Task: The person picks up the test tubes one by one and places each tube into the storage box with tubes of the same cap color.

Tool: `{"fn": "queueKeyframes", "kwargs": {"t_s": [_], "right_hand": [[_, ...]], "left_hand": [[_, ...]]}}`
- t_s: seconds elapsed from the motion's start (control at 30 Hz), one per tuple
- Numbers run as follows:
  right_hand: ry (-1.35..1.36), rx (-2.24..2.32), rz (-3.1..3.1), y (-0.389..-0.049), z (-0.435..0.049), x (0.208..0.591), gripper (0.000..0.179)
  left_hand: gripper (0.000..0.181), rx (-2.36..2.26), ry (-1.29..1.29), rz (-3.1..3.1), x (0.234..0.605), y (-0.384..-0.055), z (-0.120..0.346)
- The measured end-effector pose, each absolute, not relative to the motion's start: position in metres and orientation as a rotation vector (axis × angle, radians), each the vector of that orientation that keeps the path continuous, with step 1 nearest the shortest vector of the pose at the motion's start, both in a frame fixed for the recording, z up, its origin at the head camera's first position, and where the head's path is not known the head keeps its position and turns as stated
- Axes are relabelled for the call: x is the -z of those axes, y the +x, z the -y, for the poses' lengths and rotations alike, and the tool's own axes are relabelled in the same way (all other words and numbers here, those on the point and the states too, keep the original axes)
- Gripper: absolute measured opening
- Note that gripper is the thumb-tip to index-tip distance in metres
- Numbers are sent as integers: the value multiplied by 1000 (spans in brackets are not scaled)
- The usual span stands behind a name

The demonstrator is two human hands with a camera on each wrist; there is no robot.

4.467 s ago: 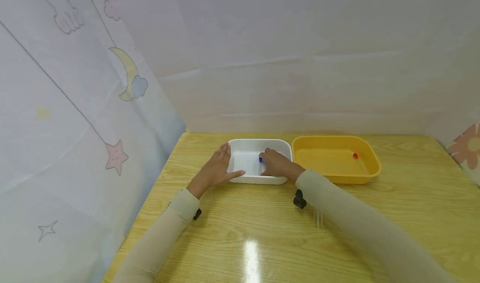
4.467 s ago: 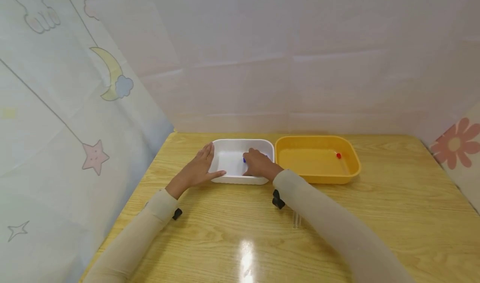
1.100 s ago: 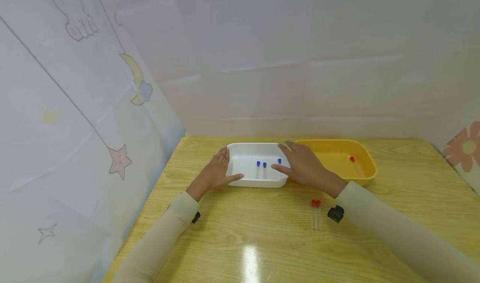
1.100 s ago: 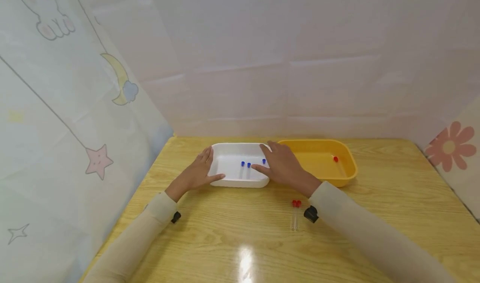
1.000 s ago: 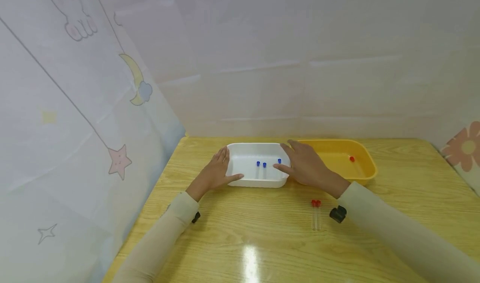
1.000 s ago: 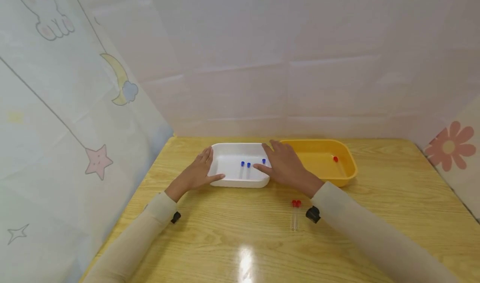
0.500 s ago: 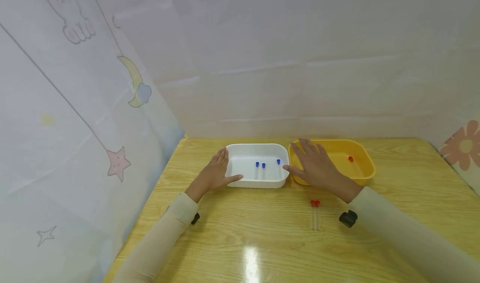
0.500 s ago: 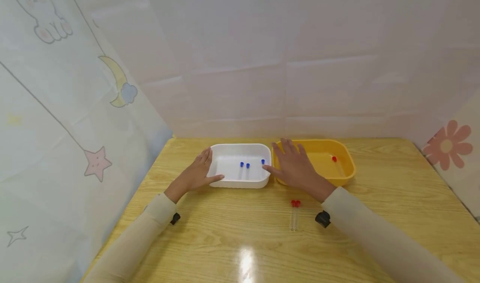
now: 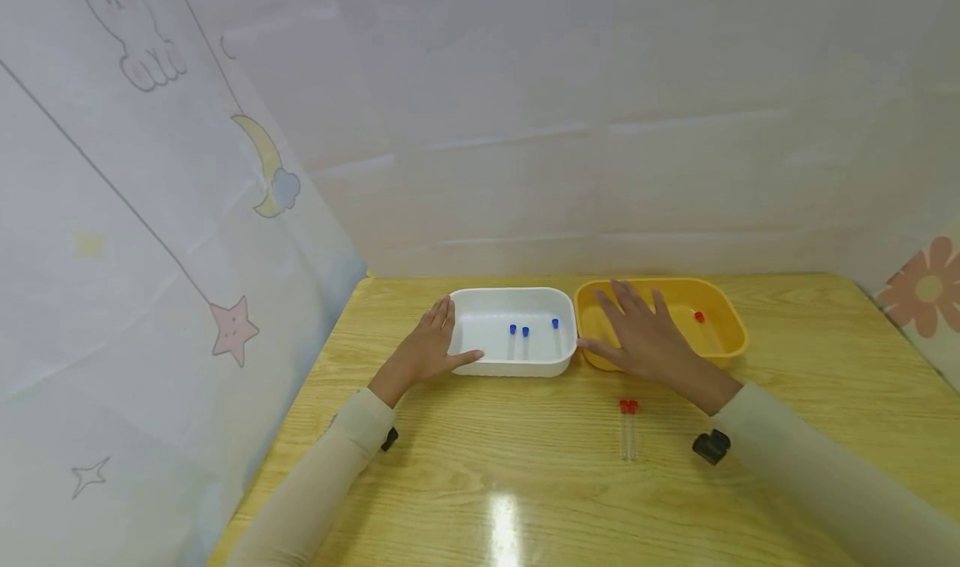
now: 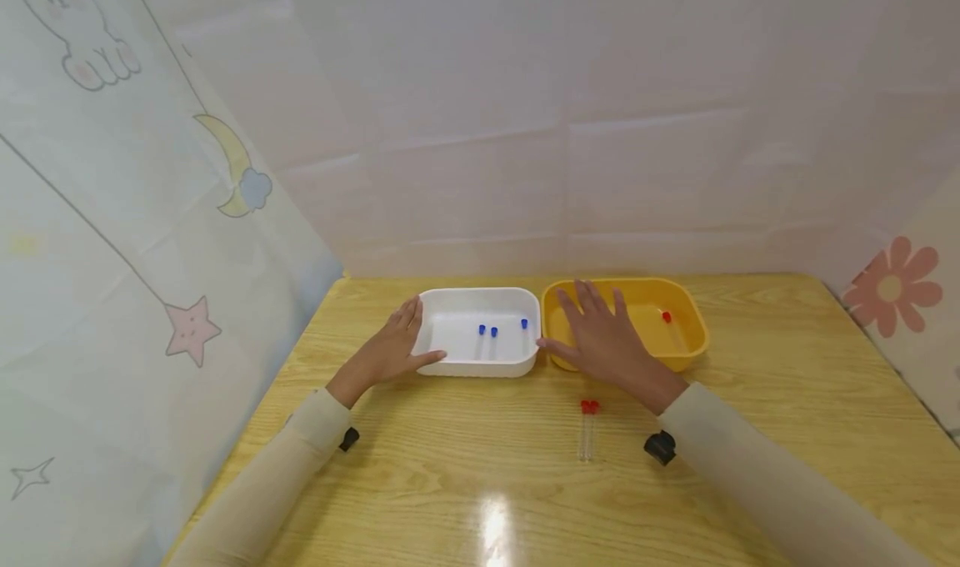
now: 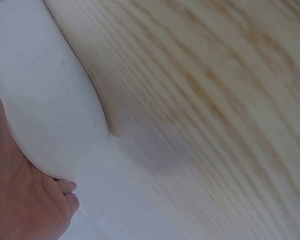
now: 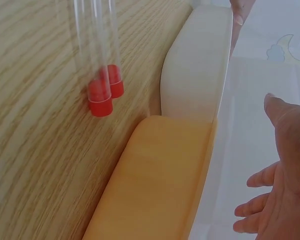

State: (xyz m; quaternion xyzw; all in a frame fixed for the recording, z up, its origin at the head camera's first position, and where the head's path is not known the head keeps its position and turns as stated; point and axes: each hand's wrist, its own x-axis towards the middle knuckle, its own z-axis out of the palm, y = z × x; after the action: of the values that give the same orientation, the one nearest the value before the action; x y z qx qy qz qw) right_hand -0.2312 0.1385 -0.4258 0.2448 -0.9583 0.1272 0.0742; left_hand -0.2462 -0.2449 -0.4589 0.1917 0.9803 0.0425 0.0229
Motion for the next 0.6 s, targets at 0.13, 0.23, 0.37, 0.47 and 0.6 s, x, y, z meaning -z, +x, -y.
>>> {"fn": "queueKeyframes", "kwargs": {"t_s": [0.13,0.23,0.37,0.47,0.6], "right_hand": [[727,-375,2883,-230,-144,427,96],[714,-350,2885,-230,-148,429,98],[693,-311,2872,-230,-154,432,100],[680,-299,2856,-230,-159,434,100],[685,-294,2835,-228,-166,435,99]], "left_hand": [[114,-130,591,-3033,458,-246,245],[113,-143,577,-3020,457,-245,245],[113,-141,575,-3016,457,-245,245],[113,-131,583,-3024,457,-245,245],[113,-128,588,-3032,458,-246,245]]}}
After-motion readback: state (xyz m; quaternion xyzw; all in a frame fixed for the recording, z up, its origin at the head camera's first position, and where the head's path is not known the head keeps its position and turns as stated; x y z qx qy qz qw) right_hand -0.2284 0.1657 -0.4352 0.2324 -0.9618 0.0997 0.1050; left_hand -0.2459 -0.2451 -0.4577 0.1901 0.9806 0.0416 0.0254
